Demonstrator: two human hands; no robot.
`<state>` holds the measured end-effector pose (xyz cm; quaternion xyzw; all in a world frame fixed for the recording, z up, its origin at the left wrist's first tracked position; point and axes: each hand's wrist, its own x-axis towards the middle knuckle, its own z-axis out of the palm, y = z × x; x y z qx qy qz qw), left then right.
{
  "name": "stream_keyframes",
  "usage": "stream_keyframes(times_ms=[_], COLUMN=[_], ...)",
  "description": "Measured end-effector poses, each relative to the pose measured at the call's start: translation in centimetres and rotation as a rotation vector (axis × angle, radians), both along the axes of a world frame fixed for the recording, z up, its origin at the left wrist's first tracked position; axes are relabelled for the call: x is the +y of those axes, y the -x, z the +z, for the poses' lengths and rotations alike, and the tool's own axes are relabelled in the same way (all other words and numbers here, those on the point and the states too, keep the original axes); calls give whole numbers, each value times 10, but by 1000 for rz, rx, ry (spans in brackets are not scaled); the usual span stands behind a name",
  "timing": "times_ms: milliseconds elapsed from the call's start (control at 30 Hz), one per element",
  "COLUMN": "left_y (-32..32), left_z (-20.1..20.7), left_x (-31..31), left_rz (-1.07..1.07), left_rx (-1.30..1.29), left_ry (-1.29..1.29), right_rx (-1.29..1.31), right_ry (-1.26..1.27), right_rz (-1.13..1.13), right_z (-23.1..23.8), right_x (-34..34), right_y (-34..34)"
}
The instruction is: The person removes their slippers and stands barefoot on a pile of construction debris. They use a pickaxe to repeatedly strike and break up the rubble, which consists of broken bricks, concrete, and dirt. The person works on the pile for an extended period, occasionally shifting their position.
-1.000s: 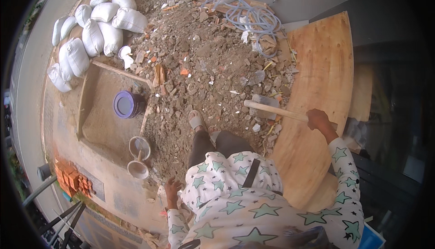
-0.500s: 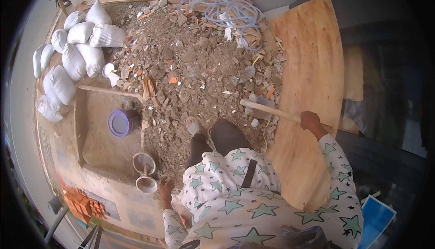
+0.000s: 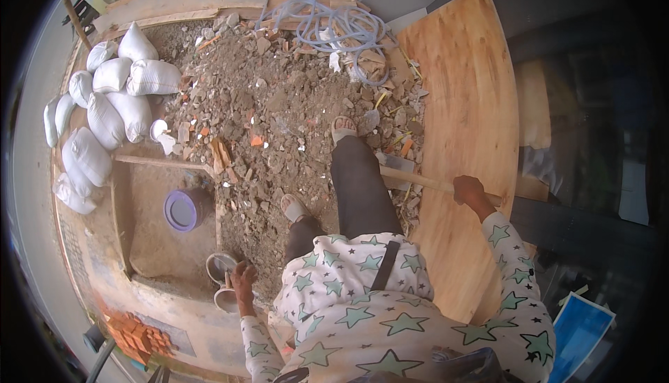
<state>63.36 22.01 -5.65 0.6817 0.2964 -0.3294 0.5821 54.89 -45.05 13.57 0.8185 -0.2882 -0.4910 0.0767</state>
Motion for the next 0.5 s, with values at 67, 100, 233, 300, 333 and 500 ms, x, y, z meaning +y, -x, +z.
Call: stream_keyframes(times_ms=[67,100,233,300,333,500], left_y=[-1,3,8,1,-4,-43], left_z=[-2,-5,-20,-24,-11,15], left_x=[-9,-8,-11,-1,0,35], left_rz=[-26,-18,10,-41,-67,-190], left_rx=[12,-5,28,58,29,-63], left_ry=[-36,-12,-19,26,-11,-38], right_rx=[47,72,87,80,87,39], right_ry=[-22,-34,-53,-48,-48,3], right_rz=[-17,-26,-20,-13,-25,-10], right_z=[-1,0,2,-7,-5,-11], right_x=[-8,-10,-26,-33,-29,-24], right_y=[2,2,2,8,9,14])
